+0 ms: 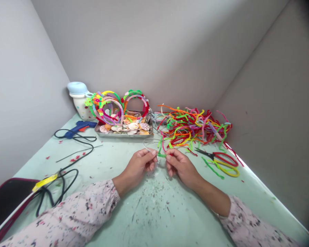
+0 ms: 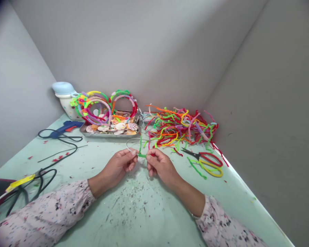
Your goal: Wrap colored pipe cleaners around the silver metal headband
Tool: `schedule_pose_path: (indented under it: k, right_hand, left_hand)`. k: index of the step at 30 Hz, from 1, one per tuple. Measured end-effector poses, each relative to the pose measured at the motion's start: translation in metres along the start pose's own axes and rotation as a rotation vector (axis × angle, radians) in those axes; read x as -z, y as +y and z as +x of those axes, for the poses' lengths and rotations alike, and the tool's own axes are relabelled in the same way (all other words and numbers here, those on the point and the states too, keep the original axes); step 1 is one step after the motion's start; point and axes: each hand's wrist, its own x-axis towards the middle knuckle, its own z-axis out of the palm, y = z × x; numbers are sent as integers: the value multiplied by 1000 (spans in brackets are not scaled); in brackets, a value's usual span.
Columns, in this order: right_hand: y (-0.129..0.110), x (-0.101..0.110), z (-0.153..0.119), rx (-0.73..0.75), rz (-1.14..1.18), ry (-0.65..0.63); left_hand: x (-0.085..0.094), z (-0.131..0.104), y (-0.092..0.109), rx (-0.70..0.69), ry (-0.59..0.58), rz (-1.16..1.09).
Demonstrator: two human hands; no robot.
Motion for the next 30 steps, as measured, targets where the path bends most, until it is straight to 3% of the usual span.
schedule_pose_path:
  k: [12,17,30]
  right_hand:
    - [-3,-1,-3,44,-93,25]
    - [-4,-4,-3,-1,-134,42]
    - [-3,-3,0,37,-39,72]
  left_hand:
    - [-1,-1,-2,-38,17,52]
    - [0,0,-3,-28,12,72]
    - [-1,-1,-7,-34,19,192]
